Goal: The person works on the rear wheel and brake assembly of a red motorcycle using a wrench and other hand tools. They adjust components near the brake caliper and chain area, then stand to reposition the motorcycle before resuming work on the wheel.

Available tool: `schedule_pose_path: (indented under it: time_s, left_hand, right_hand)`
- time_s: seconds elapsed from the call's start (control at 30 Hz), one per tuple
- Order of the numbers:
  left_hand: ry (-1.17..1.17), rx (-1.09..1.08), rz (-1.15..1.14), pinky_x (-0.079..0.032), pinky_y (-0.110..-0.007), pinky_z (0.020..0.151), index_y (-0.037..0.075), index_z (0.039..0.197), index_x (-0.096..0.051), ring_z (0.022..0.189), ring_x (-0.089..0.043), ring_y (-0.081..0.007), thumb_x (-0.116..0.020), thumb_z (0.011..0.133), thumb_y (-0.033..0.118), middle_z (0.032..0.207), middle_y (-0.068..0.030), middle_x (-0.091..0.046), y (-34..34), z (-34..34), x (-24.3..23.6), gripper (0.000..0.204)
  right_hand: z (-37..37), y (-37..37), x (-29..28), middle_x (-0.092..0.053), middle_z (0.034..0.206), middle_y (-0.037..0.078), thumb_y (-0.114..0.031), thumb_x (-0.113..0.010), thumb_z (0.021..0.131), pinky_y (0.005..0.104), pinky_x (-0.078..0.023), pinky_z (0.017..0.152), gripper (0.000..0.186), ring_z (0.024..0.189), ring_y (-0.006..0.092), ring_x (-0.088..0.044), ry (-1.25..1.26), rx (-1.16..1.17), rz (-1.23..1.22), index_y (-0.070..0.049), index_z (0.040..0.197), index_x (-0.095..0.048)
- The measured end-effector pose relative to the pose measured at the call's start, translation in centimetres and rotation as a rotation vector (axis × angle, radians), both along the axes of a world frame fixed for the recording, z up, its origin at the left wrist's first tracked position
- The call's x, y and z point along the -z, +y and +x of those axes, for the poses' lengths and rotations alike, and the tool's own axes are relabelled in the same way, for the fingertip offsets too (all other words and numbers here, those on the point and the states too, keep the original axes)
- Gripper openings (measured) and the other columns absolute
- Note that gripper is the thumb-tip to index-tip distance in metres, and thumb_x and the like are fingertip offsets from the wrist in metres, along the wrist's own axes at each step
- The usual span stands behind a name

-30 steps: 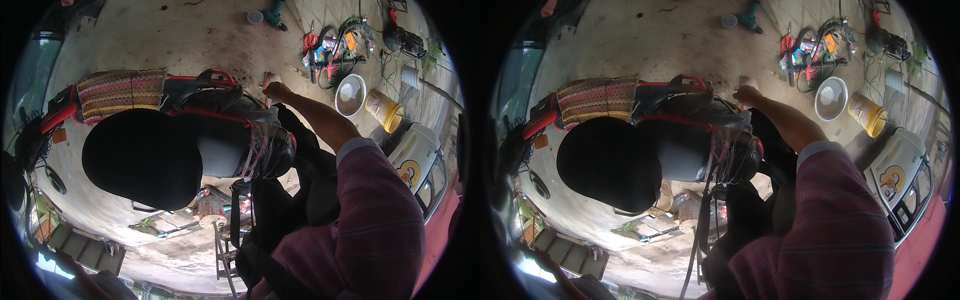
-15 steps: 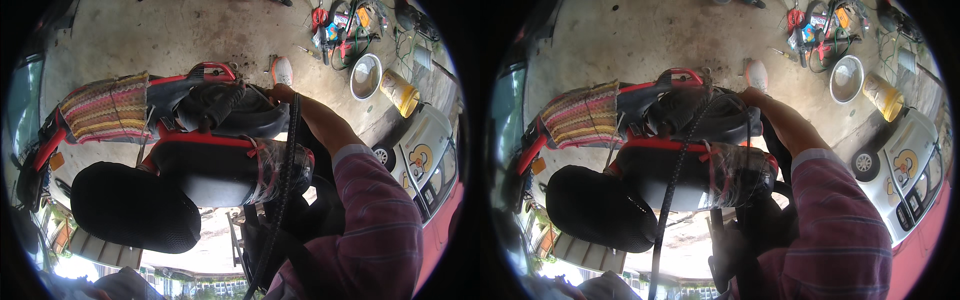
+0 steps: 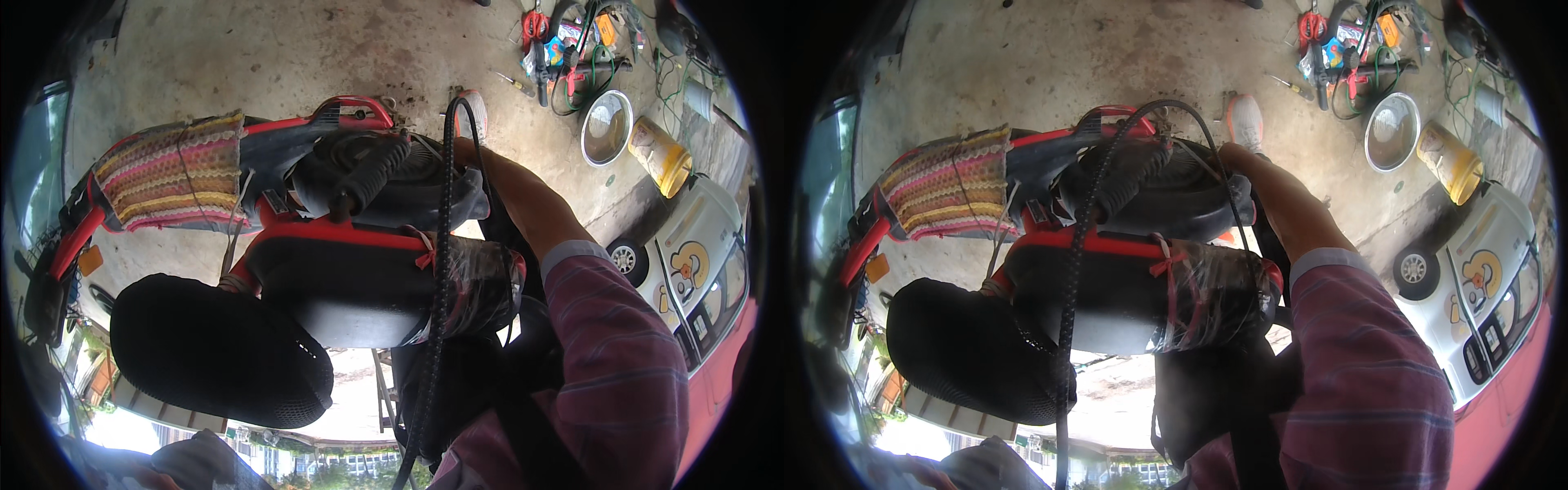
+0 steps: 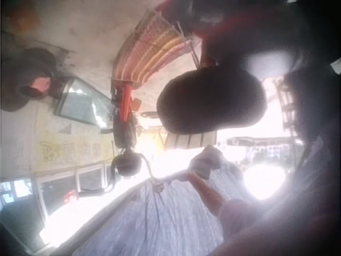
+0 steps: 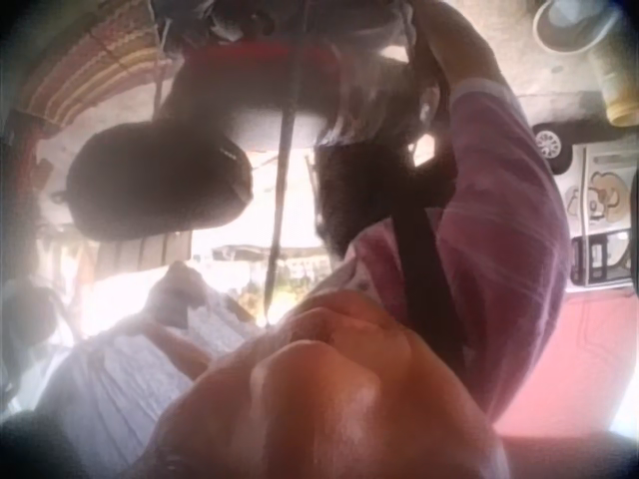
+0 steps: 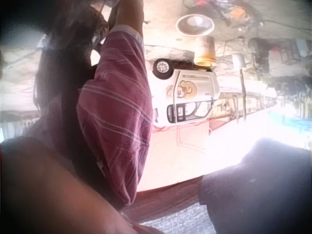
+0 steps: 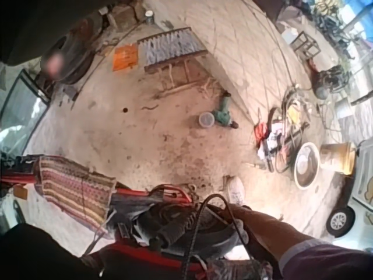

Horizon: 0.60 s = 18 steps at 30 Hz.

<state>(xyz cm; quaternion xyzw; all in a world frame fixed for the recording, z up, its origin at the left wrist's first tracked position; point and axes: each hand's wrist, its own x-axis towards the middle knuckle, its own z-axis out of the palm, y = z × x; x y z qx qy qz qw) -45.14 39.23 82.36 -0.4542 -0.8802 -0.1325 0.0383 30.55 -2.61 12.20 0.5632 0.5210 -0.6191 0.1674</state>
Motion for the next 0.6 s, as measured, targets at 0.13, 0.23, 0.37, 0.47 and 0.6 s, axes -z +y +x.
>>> schedule_pose_path:
  time_s: [0.13,0.23,0.37,0.47,0.6]
  left_hand:
    - [-0.002,-0.014,0.003,-0.045,-0.032,0.058,0.001,0.098,-0.063,0.073,-0.060,-0.0177,-0.062,0.088,0.032,0.086,-0.0088,-0.065,-0.9,-0.4,-0.5,0.033]
    - [-0.022,-0.043,0.010,-0.045,-0.031,0.057,0.000,0.098,-0.063,0.071,-0.060,-0.0165,-0.062,0.089,0.032,0.086,-0.0083,-0.065,-3.6,-1.2,-1.2,0.033]
    - [-0.067,-0.071,0.106,-0.045,-0.030,0.055,0.000,0.098,-0.064,0.070,-0.060,-0.0148,-0.061,0.090,0.031,0.085,-0.0076,-0.065,-4.9,-0.8,-5.6,0.033]
    - [-0.078,-0.105,0.159,-0.045,-0.029,0.054,-0.001,0.097,-0.064,0.069,-0.059,-0.0136,-0.061,0.090,0.031,0.084,-0.0071,-0.064,-5.4,0.4,-6.8,0.033]
    - [-0.108,-0.147,0.229,-0.032,-0.024,0.041,0.008,0.069,-0.059,0.043,-0.047,-0.0089,-0.067,0.085,0.027,0.058,0.0000,-0.053,-7.6,5.1,-4.4,0.026]
  right_hand:
    - [0.7,-1.6,2.2,-0.069,0.080,0.016,-0.052,-0.068,0.075,0.0408,-0.052,0.065,0.047,0.074,0.0317,-0.067,-0.039,0.073,-0.083,-0.014,0.102,-0.070]
    - [1.6,-1.3,2.0,-0.069,0.080,0.014,-0.059,-0.072,0.069,0.0381,-0.052,0.064,0.054,0.073,0.0303,-0.067,0.081,-0.124,0.182,-0.016,0.100,-0.072]
    - [2.0,-3.8,1.4,-0.065,0.068,0.014,-0.045,-0.074,0.072,0.0399,-0.050,0.059,0.041,0.064,0.0266,-0.065,0.069,-0.129,0.235,-0.008,0.087,-0.072]
    - [1.6,-5.1,3.2,-0.062,0.060,0.012,-0.030,-0.072,0.068,0.0432,-0.049,0.056,0.021,0.060,0.0335,-0.063,-0.066,0.191,-0.056,-0.010,0.076,-0.071]
    - [3.0,-6.7,4.8,-0.064,0.065,0.016,-0.034,-0.072,0.069,0.0408,-0.050,0.057,0.028,0.064,0.0331,-0.065,-0.064,-0.050,0.188,-0.007,0.073,-0.066]
